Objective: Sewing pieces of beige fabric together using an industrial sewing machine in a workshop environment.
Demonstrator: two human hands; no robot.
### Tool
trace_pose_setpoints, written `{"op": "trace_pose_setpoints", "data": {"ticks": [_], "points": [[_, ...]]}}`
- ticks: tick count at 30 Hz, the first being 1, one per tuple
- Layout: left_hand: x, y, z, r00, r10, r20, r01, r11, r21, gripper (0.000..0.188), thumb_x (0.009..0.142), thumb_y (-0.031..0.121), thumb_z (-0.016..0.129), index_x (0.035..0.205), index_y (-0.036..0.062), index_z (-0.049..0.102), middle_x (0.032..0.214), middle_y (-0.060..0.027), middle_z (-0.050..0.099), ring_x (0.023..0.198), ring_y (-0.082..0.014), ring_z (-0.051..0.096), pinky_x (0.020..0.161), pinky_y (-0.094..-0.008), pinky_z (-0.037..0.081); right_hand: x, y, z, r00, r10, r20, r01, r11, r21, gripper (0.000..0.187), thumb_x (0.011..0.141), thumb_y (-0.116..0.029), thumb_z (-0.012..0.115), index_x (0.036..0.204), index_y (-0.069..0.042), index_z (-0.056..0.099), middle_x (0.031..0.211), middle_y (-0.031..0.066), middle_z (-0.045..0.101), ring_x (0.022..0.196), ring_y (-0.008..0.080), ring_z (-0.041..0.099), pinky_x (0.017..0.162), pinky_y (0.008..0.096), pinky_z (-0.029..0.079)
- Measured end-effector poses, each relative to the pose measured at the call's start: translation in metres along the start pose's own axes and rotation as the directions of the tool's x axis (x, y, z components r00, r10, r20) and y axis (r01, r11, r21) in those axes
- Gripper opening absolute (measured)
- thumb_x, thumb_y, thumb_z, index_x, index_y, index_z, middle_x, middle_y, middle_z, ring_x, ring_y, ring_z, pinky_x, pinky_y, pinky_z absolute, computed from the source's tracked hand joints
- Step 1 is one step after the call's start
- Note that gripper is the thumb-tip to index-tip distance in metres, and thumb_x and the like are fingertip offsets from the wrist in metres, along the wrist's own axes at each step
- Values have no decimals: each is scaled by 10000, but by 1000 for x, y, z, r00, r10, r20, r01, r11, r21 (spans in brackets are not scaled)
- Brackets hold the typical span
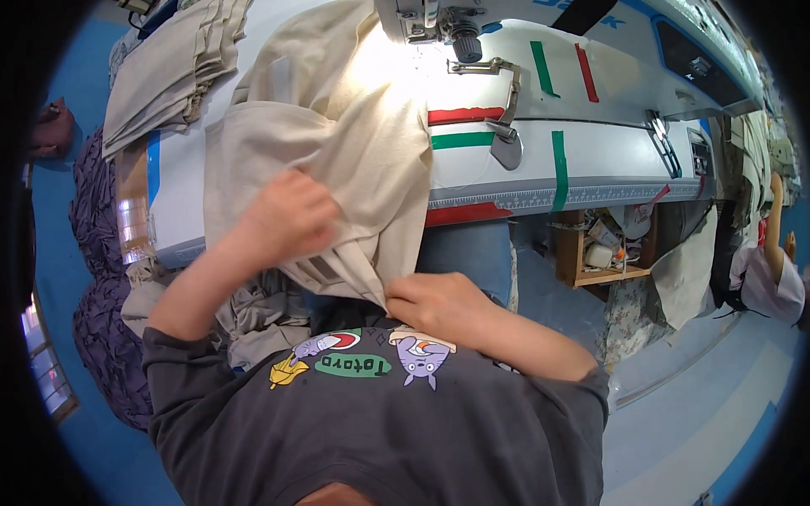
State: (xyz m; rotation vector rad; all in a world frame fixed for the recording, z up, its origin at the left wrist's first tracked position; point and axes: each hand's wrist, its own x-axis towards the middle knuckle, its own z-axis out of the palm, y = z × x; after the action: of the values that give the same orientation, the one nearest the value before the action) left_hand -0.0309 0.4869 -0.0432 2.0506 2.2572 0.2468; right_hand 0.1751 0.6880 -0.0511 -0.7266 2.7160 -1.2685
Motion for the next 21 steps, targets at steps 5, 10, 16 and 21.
{"op": "trace_pose_setpoints", "data": {"ticks": [5,10,16,21], "points": [[8,5,-11,978,-181,104,169,978,119,199,724,134,684,896,80,599,916,-59,599,920,-243,590,872,-376,447,-10,15,11,997,58,51,-56,997,-46,168,781,-144,636,929,-68,614,940,58,581,762,245,654,600,378,532],[25,74,13,949,-297,-107,283,950,-130,710,734,44,654,1412,50,441,1412,-142,504,1216,-312,545,1065,-407,397,-9,14,13,996,87,11,-87,994,61,149,795,-127,647,925,-70,604,964,59,592,744,273,642,602,386,522],[-17,-5,20,886,-434,-165,433,900,-48,702,729,-139,475,1404,51,462,1472,-157,437,1394,-322,380,1147,-492,286,-24,30,14,996,74,-40,-68,987,149,128,849,-158,675,877,-65,592,930,64,608,755,286,629,617,398,513],[35,54,8,941,-178,-287,204,977,62,611,793,-6,537,1399,37,475,1440,-123,483,1356,-276,446,1115,-443,359,-20,31,28,986,139,-95,-130,986,101,125,844,-145,677,827,-59,588,902,67,611,754,286,626,619,393,513]]}}
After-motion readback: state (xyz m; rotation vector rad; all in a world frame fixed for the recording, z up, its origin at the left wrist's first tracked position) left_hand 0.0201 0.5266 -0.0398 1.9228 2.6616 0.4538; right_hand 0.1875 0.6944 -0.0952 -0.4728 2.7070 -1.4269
